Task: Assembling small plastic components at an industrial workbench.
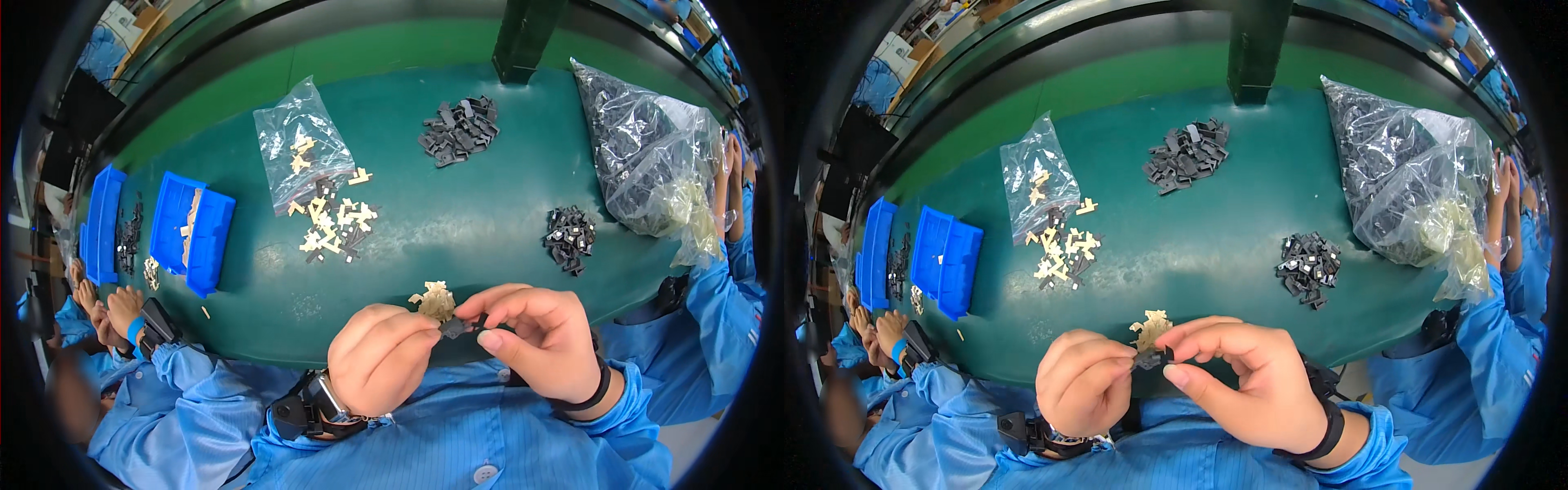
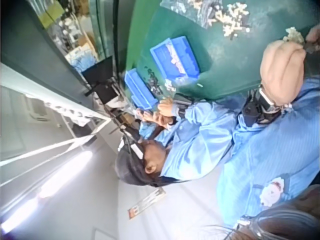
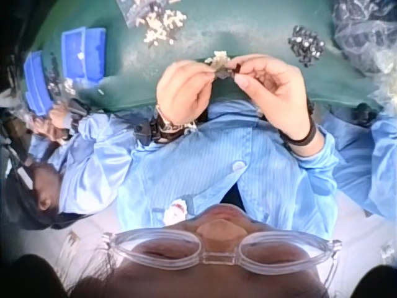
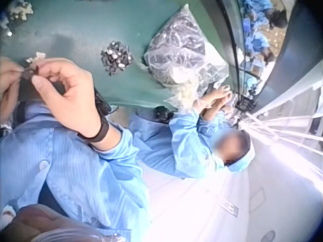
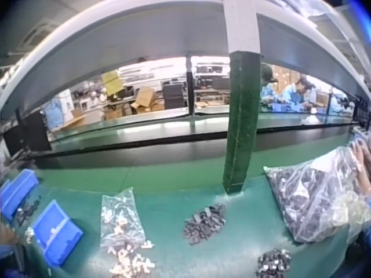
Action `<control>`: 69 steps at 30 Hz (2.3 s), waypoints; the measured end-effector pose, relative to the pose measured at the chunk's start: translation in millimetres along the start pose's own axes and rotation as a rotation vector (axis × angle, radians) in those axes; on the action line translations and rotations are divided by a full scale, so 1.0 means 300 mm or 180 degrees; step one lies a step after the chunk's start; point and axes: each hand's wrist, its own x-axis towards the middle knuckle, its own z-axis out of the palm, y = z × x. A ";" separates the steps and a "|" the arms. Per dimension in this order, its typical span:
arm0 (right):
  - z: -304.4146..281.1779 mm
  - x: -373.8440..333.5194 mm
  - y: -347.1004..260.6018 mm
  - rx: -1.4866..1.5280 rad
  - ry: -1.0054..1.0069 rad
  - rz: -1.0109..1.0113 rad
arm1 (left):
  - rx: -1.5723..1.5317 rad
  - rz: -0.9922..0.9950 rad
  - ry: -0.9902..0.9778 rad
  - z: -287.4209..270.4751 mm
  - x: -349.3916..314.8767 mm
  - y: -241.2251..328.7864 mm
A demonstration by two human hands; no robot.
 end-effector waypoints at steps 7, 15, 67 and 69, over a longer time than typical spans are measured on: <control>-0.026 0.017 0.025 -0.0218 0.0065 0.0495 | 0.0080 0.0219 -0.0303 0.013 0.009 -0.014; -0.017 0.013 0.059 -0.0595 0.0175 0.0337 | 0.0104 0.0068 -0.0417 0.008 0.006 -0.007; 0.029 -0.005 0.038 -0.2169 -0.0550 -0.1599 | -0.1101 -0.0530 -0.0355 -0.041 -0.034 0.044; 0.030 -0.004 0.039 -0.2028 -0.0565 -0.1538 | -0.1003 -0.0689 -0.0277 -0.041 -0.043 0.044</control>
